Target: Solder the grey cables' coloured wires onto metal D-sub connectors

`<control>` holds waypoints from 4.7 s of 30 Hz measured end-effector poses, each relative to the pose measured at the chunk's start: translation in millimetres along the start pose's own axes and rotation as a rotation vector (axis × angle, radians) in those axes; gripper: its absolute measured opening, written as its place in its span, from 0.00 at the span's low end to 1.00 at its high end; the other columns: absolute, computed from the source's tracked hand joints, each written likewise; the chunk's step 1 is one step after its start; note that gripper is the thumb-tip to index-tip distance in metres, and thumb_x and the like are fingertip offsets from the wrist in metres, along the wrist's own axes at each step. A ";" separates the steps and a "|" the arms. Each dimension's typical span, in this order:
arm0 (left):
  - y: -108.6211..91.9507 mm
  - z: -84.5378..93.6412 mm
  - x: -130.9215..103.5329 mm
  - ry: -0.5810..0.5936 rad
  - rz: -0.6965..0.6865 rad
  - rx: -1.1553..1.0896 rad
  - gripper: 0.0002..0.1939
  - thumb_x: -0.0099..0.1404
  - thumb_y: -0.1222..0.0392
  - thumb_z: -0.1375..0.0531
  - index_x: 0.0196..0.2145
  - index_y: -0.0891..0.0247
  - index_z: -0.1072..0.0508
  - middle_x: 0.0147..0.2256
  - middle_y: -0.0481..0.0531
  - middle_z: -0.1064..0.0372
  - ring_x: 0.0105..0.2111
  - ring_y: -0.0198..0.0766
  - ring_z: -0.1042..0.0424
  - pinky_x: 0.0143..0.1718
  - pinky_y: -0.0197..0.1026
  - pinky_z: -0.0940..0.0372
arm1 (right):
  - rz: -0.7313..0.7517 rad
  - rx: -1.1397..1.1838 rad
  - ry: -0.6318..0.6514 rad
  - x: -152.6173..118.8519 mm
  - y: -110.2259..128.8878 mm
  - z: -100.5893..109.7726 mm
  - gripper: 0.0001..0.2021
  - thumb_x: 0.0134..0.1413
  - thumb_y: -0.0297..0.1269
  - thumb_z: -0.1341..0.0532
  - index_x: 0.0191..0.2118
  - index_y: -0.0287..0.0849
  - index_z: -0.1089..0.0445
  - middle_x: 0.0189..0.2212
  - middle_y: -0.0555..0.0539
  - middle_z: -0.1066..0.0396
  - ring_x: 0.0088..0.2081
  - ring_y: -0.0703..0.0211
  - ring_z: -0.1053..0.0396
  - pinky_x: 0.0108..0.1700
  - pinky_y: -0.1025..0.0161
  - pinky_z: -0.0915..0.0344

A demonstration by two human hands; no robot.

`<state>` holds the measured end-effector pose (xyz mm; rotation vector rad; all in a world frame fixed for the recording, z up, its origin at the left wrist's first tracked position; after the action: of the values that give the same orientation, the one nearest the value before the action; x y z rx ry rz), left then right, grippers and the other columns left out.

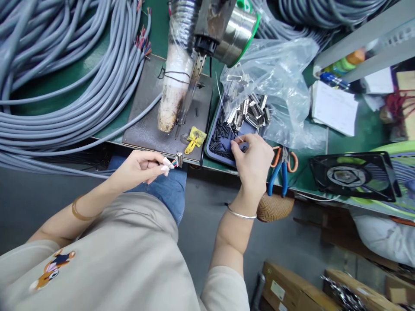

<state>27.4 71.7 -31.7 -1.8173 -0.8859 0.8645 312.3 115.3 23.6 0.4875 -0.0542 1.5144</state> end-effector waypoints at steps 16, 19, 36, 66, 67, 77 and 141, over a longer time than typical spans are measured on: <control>-12.9 2.3 0.8 -0.130 -0.119 0.118 0.07 0.60 0.61 0.31 0.34 0.69 0.18 0.31 0.52 0.23 0.23 0.27 0.36 0.22 0.30 0.41 | -0.128 0.849 0.087 -69.8 131.1 -8.2 0.06 0.66 0.37 0.35 0.37 0.45 0.21 0.32 0.50 0.26 0.27 0.66 0.35 0.26 0.64 0.46; -16.4 1.8 -0.1 -0.134 -0.143 0.190 0.07 0.61 0.61 0.32 0.34 0.69 0.17 0.31 0.54 0.23 0.24 0.28 0.36 0.24 0.30 0.41 | -0.121 0.852 0.110 -67.5 133.0 -11.7 0.07 0.66 0.37 0.35 0.36 0.44 0.22 0.31 0.51 0.26 0.27 0.66 0.36 0.25 0.64 0.47; -17.4 0.5 -1.3 -0.105 -0.163 0.292 0.07 0.64 0.62 0.34 0.36 0.68 0.17 0.34 0.55 0.21 0.25 0.28 0.36 0.25 0.32 0.42 | -0.117 0.830 0.125 -66.2 131.4 -8.8 0.07 0.66 0.37 0.35 0.35 0.44 0.23 0.28 0.53 0.29 0.24 0.68 0.42 0.25 0.64 0.48; -12.9 -0.6 -2.5 0.012 -0.123 0.032 0.12 0.62 0.59 0.32 0.41 0.63 0.28 0.33 0.48 0.28 0.22 0.25 0.39 0.23 0.30 0.42 | 0.218 0.541 0.132 -72.8 172.5 -7.2 0.14 0.67 0.40 0.34 0.29 0.44 0.29 0.23 0.55 0.33 0.23 0.69 0.43 0.28 0.65 0.46; -14.0 -1.6 -2.6 0.032 -0.122 0.014 0.11 0.64 0.57 0.32 0.41 0.64 0.26 0.34 0.49 0.26 0.22 0.25 0.38 0.23 0.31 0.41 | 0.196 0.557 0.090 -73.2 168.2 -3.6 0.12 0.66 0.41 0.34 0.31 0.44 0.27 0.23 0.55 0.33 0.23 0.68 0.43 0.27 0.65 0.46; -39.3 -6.6 -8.7 0.050 -0.280 0.145 0.04 0.64 0.60 0.29 0.33 0.63 0.16 0.34 0.56 0.19 0.34 0.37 0.22 0.34 0.36 0.29 | -0.161 0.888 0.233 -73.4 129.3 -24.5 0.13 0.64 0.48 0.34 0.45 0.46 0.19 0.25 0.52 0.24 0.20 0.66 0.37 0.23 0.66 0.39; -66.8 11.7 -0.5 -0.531 -0.481 0.574 0.07 0.64 0.64 0.33 0.29 0.64 0.27 0.20 0.40 0.36 0.17 0.24 0.46 0.18 0.30 0.49 | 0.173 0.636 -0.229 -50.8 154.6 9.5 0.06 0.60 0.26 0.32 0.39 0.45 0.26 0.46 0.48 0.17 0.43 0.58 0.17 0.45 0.61 0.18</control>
<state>3.2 98.2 25.8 -0.8370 -1.1865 1.1513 162.3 61.3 57.5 1.1893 0.2195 1.6271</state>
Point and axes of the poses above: each hand's wrist, its own x-axis towards the middle knuckle, its own z-axis out of the back of the hand, y = z × x, the point moved 10 cm from there along x, towards the middle knuckle
